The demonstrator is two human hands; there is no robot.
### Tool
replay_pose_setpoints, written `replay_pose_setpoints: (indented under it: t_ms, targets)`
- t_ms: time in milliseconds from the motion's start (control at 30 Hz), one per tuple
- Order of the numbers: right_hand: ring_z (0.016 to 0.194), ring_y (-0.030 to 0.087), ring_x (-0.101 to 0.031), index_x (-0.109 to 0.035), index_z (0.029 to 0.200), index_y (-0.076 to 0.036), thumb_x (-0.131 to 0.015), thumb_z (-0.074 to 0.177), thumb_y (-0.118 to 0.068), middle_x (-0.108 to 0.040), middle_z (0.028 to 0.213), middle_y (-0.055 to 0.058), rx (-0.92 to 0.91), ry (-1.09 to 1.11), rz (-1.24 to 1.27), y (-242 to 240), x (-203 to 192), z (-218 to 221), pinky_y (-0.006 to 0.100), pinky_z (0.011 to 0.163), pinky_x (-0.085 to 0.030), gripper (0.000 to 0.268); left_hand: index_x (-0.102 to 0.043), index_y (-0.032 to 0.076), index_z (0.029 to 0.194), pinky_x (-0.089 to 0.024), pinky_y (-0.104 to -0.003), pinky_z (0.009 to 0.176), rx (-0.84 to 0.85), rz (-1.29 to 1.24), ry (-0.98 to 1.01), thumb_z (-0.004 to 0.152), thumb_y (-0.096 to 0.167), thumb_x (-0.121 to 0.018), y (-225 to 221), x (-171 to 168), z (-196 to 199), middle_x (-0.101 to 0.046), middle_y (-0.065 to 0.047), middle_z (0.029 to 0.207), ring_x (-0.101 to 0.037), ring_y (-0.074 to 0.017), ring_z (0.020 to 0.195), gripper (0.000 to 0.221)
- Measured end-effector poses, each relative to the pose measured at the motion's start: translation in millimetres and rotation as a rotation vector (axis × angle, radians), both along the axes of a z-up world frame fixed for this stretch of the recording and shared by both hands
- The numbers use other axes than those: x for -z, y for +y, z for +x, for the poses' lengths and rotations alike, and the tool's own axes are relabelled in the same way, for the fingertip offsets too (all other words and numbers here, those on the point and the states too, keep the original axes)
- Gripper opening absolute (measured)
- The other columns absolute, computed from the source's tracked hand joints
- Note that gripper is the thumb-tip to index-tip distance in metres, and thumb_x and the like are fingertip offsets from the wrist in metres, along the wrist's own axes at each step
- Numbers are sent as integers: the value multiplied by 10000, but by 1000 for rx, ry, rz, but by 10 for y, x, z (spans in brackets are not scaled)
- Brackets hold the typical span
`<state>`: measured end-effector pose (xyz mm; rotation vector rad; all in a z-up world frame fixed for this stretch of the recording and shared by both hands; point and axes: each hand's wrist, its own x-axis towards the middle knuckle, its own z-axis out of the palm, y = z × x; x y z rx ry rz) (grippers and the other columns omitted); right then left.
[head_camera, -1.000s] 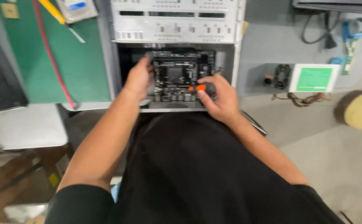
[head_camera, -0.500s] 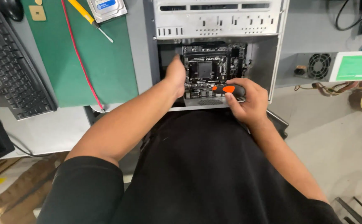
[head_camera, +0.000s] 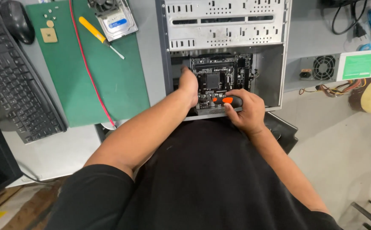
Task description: Removing a motherboard from a computer case by unscrewing it and lifting it out.
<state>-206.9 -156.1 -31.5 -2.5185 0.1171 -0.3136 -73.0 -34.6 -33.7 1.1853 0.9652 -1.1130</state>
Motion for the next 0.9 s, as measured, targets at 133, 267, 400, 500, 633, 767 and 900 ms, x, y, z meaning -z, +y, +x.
replay_pose_setpoints:
  t_ms: [133, 267, 400, 500, 633, 767, 900]
  targets:
    - [620, 250, -596, -625, 969, -164, -548, 852, -442, -614, 751, -2, -29, 14, -14, 34, -20, -9, 357, 614, -493, 311, -135, 127, 1428, -61, -392, 1127, 63, 10, 39, 840, 619, -122, 1, 127, -4, -56, -20, 1512, -54, -222, 1385, 767]
    - [616, 230, -601, -630, 956, -170, -544, 844, -445, -617, 758, -24, -23, -18, -7, 44, 28, -41, 339, 609, -498, 309, -68, 130, 1435, -39, -412, 1127, 51, -13, 64, 851, 600, -113, 43, -69, 40, -23, -36, 1515, -28, -230, 1387, 752]
    - [609, 255, -596, -624, 972, -146, -534, 855, -425, -603, 742, 9, -58, -10, 6, 49, -8, -56, 355, 593, -500, 316, -64, 126, 1434, -41, -404, 1131, 49, -25, 73, 847, 571, -108, 115, -601, 86, -24, -32, 1516, -37, -231, 1387, 738]
    - [605, 258, -592, -625, 975, -150, -514, 854, -456, -595, 733, 6, -45, 0, 49, 45, -27, -79, 362, 591, -499, 348, -51, 109, 1434, -33, -416, 1127, 34, -34, 46, 860, 561, -95, 90, -325, 33, -11, -69, 1513, -17, -252, 1386, 732]
    - [597, 260, -592, -622, 980, -147, -536, 847, -424, -595, 741, 7, -65, 8, 59, 53, 40, -142, 368, 574, -500, 319, -31, 125, 1439, -19, -419, 1126, 2, -46, 51, 860, 574, -88, 110, -92, -27, 6, -66, 1513, -5, -254, 1387, 735]
    - [606, 264, -594, -629, 986, -135, -533, 847, -427, -595, 748, 19, -77, -12, 88, 36, 74, -154, 360, 575, -499, 338, -27, 117, 1435, -30, -408, 1134, -10, -60, 56, 862, 565, -98, 136, -134, -12, 16, -71, 1513, -9, -250, 1388, 731]
    - [612, 255, -595, -627, 990, -143, -525, 852, -438, -592, 742, 14, -87, 5, 68, 27, 75, -135, 359, 581, -501, 342, -9, 121, 1436, -21, -413, 1131, -3, -54, 45, 865, 571, -88, 131, -56, -16, 39, -65, 1512, 14, -251, 1386, 732]
